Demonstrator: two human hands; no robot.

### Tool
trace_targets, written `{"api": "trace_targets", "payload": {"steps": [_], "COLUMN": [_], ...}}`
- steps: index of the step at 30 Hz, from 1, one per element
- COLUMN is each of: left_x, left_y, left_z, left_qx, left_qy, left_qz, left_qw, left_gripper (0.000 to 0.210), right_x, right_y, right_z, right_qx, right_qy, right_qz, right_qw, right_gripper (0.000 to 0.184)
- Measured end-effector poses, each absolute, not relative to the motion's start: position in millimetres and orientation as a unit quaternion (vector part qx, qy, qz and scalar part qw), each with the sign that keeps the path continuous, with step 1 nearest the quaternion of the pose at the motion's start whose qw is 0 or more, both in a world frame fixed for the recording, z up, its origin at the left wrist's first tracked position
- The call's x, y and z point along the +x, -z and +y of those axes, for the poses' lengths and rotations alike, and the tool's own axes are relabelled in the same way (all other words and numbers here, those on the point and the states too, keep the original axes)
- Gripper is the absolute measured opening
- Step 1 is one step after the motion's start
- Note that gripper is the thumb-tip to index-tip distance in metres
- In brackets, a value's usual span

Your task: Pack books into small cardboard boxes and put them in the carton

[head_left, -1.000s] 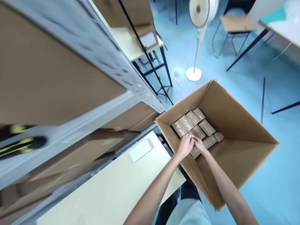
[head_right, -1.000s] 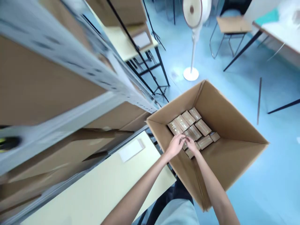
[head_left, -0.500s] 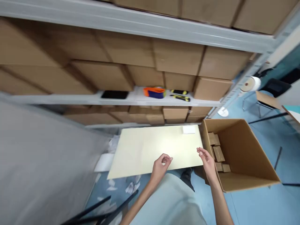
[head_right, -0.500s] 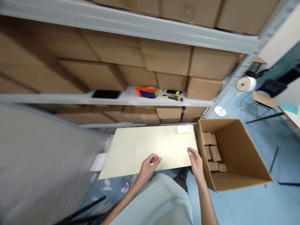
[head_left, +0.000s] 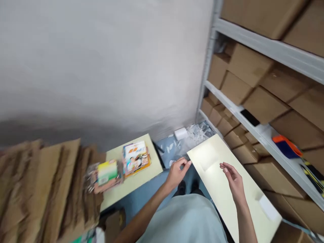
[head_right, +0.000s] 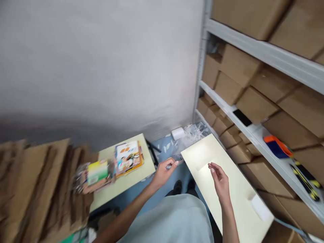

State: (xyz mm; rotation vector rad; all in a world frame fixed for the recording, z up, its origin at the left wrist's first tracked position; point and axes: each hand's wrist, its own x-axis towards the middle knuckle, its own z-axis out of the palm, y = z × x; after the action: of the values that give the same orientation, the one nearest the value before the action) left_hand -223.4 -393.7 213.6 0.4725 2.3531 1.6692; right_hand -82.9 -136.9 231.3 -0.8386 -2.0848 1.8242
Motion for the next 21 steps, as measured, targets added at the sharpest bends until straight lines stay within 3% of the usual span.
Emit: {"api": "trace_targets", "payload": {"steps": [7, 13, 21], "left_x": [-183, -124, -112], "left_y": [-218, -223, -204], "left_z": [-457, -490, -534], "left_qx": [-0.108, -0.272, -0.315], "left_qy": [-0.602, -0.580, -0.577], "left_qz": [0.791, 0.752, 0.728], "left_qw": [-0.033, -0.158, -0.195], "left_gripper": [0.038, 0.035, 0.023], "right_x": [-191, -231, -224], "right_y": [-220, -195, -192], "right_z": [-179, -234, -305], "right_qx": [-0.086, 0.032, 0.078], "right_qy": [-0.660, -0.659, -0.666], "right_qz": [-0.743, -0.721, -0.689], "right_qw": [-0.071, -0.212, -0.276], "right_gripper": [0.044, 0.059, 0.061]}}
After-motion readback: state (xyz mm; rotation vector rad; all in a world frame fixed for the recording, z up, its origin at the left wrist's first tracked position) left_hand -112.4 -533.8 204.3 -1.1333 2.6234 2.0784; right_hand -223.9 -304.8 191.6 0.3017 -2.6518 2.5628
